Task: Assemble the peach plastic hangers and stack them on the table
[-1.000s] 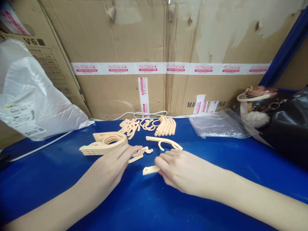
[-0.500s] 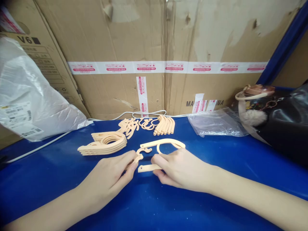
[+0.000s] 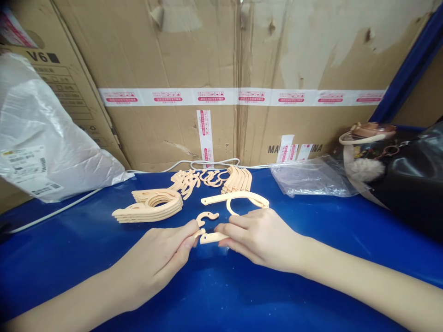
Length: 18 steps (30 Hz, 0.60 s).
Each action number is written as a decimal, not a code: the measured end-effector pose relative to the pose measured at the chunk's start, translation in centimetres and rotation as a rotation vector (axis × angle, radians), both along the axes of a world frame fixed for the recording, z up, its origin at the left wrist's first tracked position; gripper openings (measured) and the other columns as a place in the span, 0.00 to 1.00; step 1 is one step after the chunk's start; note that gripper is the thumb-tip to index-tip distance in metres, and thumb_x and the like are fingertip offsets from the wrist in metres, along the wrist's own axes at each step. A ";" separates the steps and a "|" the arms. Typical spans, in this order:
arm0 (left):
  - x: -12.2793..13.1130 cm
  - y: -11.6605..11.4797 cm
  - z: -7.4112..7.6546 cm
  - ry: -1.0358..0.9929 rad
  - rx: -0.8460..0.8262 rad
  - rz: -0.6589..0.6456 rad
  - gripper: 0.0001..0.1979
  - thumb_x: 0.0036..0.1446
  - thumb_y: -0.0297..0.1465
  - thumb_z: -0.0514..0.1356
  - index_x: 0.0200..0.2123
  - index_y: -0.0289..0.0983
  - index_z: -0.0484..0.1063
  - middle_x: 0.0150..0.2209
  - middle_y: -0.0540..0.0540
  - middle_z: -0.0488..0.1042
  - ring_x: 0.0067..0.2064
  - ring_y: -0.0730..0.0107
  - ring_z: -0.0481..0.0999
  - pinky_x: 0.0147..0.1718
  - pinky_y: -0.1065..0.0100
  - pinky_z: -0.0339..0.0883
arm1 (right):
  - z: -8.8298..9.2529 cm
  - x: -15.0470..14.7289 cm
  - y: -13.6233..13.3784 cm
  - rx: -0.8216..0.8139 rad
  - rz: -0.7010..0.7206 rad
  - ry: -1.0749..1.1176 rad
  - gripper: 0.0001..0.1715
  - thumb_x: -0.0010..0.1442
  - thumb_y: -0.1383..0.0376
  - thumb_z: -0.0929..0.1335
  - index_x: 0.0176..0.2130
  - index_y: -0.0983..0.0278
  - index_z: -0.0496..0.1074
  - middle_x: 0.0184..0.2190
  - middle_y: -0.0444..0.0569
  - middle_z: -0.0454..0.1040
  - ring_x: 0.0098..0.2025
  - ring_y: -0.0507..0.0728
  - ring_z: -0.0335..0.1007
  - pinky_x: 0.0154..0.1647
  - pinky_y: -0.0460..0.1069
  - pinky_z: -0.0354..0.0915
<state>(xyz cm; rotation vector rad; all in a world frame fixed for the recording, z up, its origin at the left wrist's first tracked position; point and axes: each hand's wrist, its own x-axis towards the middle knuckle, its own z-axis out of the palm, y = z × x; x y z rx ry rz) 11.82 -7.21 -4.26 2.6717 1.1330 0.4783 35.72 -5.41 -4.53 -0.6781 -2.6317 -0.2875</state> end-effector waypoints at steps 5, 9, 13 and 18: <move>-0.2 0.1 -0.7 0.151 0.193 -0.046 0.11 0.67 0.34 0.42 0.39 0.38 0.61 0.27 0.50 0.74 0.25 0.63 0.74 0.21 0.66 0.55 | -0.1 0.0 -0.2 -0.048 -0.007 -0.012 0.17 0.70 0.60 0.57 0.47 0.63 0.71 0.29 0.45 0.74 0.24 0.51 0.67 0.26 0.46 0.58; -0.2 0.4 -1.3 0.256 0.347 -0.041 0.07 0.67 0.32 0.46 0.39 0.37 0.60 0.28 0.48 0.75 0.26 0.63 0.77 0.19 0.68 0.58 | -0.2 -0.1 -0.2 -0.116 0.014 0.000 0.17 0.70 0.61 0.57 0.47 0.63 0.71 0.30 0.45 0.74 0.26 0.51 0.68 0.28 0.46 0.58; -0.1 0.5 -1.2 0.256 0.394 -0.057 0.06 0.67 0.30 0.46 0.38 0.36 0.60 0.28 0.47 0.74 0.26 0.63 0.77 0.19 0.68 0.59 | -0.1 -0.1 -0.4 -0.141 0.015 0.015 0.17 0.70 0.61 0.58 0.47 0.64 0.71 0.29 0.45 0.74 0.26 0.51 0.68 0.28 0.45 0.58; 0.0 0.2 -1.1 0.235 0.312 -0.036 0.05 0.67 0.30 0.47 0.36 0.38 0.58 0.26 0.50 0.74 0.23 0.64 0.75 0.18 0.69 0.57 | 0.0 -0.1 -0.4 -0.094 0.010 0.011 0.18 0.70 0.61 0.57 0.48 0.64 0.71 0.29 0.45 0.74 0.25 0.50 0.67 0.27 0.45 0.58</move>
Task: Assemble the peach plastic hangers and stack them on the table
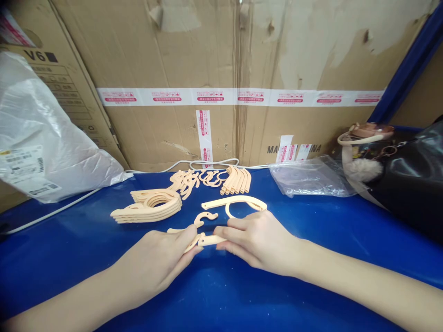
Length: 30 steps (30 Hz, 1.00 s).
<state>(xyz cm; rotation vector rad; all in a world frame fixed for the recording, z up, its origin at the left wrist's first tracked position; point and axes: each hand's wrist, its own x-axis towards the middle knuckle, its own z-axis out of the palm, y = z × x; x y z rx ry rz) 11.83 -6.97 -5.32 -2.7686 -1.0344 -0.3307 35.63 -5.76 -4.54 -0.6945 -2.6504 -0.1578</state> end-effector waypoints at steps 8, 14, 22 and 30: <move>-0.2 0.0 -0.2 -0.001 0.160 -0.064 0.10 0.68 0.29 0.42 0.37 0.36 0.60 0.28 0.48 0.73 0.25 0.64 0.76 0.19 0.69 0.58 | 0.2 0.2 0.0 -0.170 0.013 0.050 0.17 0.69 0.61 0.59 0.52 0.63 0.70 0.34 0.47 0.77 0.31 0.51 0.72 0.30 0.45 0.61; -0.1 -0.1 0.3 0.078 0.472 -0.076 0.14 0.67 0.28 0.41 0.32 0.36 0.62 0.23 0.49 0.68 0.20 0.67 0.71 0.17 0.67 0.54 | 0.3 -0.1 0.0 -0.265 0.015 0.071 0.16 0.69 0.61 0.60 0.50 0.63 0.71 0.35 0.47 0.76 0.32 0.51 0.72 0.32 0.45 0.61; 0.0 -0.6 0.4 -0.057 0.405 -0.060 0.11 0.64 0.30 0.48 0.28 0.38 0.62 0.21 0.52 0.66 0.21 0.70 0.70 0.19 0.66 0.54 | 0.4 -0.3 -0.4 -0.313 0.012 0.073 0.15 0.69 0.62 0.60 0.48 0.63 0.72 0.34 0.47 0.76 0.32 0.51 0.71 0.32 0.45 0.61; -0.1 -0.8 0.3 -0.148 0.336 -0.070 0.11 0.63 0.30 0.49 0.27 0.38 0.62 0.21 0.52 0.69 0.21 0.71 0.70 0.19 0.69 0.55 | 0.3 -0.4 -0.6 -0.371 0.004 0.046 0.15 0.69 0.63 0.60 0.50 0.61 0.71 0.36 0.48 0.76 0.35 0.52 0.73 0.35 0.45 0.62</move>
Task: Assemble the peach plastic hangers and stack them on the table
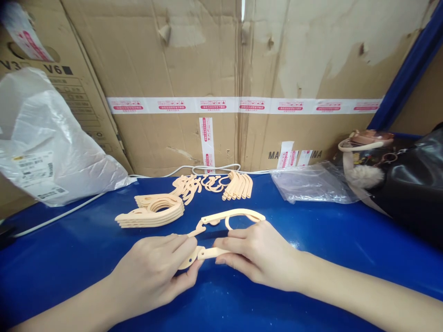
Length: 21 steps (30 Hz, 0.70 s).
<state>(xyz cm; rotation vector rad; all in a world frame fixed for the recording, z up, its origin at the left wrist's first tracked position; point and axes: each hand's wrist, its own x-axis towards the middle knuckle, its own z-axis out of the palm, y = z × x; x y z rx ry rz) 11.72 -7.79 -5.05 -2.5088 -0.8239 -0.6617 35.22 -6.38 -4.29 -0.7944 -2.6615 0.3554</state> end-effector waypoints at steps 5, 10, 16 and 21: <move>0.1 0.1 -0.2 -0.010 -0.006 -0.001 0.12 0.63 0.30 0.48 0.27 0.38 0.63 0.21 0.52 0.69 0.20 0.70 0.70 0.18 0.68 0.56 | 0.0 0.0 0.1 0.016 -0.007 -0.007 0.15 0.69 0.62 0.60 0.50 0.61 0.71 0.35 0.47 0.75 0.34 0.52 0.72 0.34 0.46 0.62; 0.1 0.0 -0.3 0.001 0.003 -0.007 0.13 0.64 0.29 0.48 0.26 0.39 0.62 0.20 0.52 0.67 0.20 0.70 0.69 0.19 0.68 0.55 | -0.1 0.0 0.2 0.017 0.010 0.013 0.15 0.69 0.61 0.60 0.47 0.62 0.72 0.34 0.46 0.75 0.31 0.51 0.70 0.32 0.45 0.60; 0.2 0.0 -0.3 0.042 -0.094 -0.020 0.12 0.65 0.32 0.48 0.29 0.38 0.63 0.23 0.51 0.70 0.23 0.66 0.72 0.20 0.67 0.58 | -0.4 0.2 0.5 0.075 0.025 -0.015 0.15 0.69 0.61 0.59 0.48 0.62 0.71 0.33 0.46 0.75 0.31 0.51 0.70 0.32 0.46 0.60; 0.2 0.0 0.0 0.073 -0.323 -0.050 0.11 0.67 0.30 0.45 0.34 0.38 0.63 0.27 0.50 0.73 0.25 0.67 0.73 0.22 0.68 0.59 | -0.4 0.0 0.5 0.202 0.014 -0.020 0.16 0.68 0.60 0.61 0.50 0.62 0.70 0.35 0.46 0.76 0.32 0.52 0.72 0.33 0.47 0.61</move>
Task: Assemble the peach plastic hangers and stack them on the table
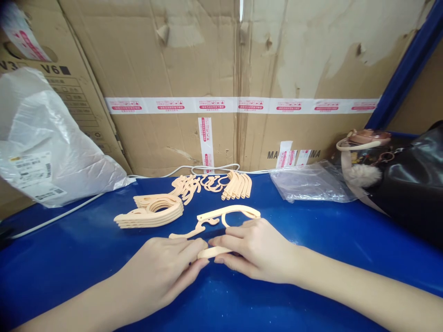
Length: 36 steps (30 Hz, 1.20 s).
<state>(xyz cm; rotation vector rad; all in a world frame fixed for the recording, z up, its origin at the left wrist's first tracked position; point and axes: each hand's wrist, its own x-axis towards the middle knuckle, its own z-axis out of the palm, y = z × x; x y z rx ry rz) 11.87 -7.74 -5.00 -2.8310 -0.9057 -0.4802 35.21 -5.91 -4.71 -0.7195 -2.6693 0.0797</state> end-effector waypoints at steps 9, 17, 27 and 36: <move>-0.5 0.5 0.4 -0.077 0.028 0.060 0.13 0.69 0.33 0.44 0.38 0.38 0.64 0.23 0.53 0.72 0.21 0.69 0.72 0.19 0.69 0.53 | 1.3 0.6 0.9 0.323 -0.188 0.258 0.11 0.66 0.64 0.62 0.37 0.64 0.72 0.42 0.53 0.74 0.42 0.59 0.66 0.42 0.55 0.61; -0.5 0.6 0.5 -0.001 0.141 -0.016 0.12 0.69 0.32 0.46 0.36 0.36 0.66 0.26 0.50 0.73 0.25 0.68 0.73 0.22 0.68 0.57 | 0.9 1.6 2.8 0.208 -0.223 0.149 0.14 0.67 0.65 0.61 0.43 0.61 0.75 0.45 0.52 0.73 0.46 0.59 0.68 0.45 0.56 0.64; -0.9 0.9 1.9 0.151 -0.014 -0.212 0.06 0.49 0.22 0.53 0.32 0.35 0.66 0.32 0.45 0.68 0.35 0.61 0.66 0.35 0.63 0.65 | 1.4 2.0 3.1 0.191 -0.230 -0.008 0.19 0.65 0.70 0.59 0.49 0.62 0.73 0.40 0.53 0.69 0.40 0.59 0.66 0.39 0.53 0.65; -1.0 1.3 1.4 0.067 -0.028 -0.258 0.13 0.58 0.17 0.50 0.40 0.36 0.67 0.56 0.41 0.64 0.63 0.58 0.55 0.59 0.59 0.55 | 0.9 1.8 3.3 0.181 -0.263 -0.089 0.16 0.66 0.64 0.60 0.50 0.62 0.72 0.36 0.52 0.70 0.38 0.59 0.67 0.38 0.53 0.64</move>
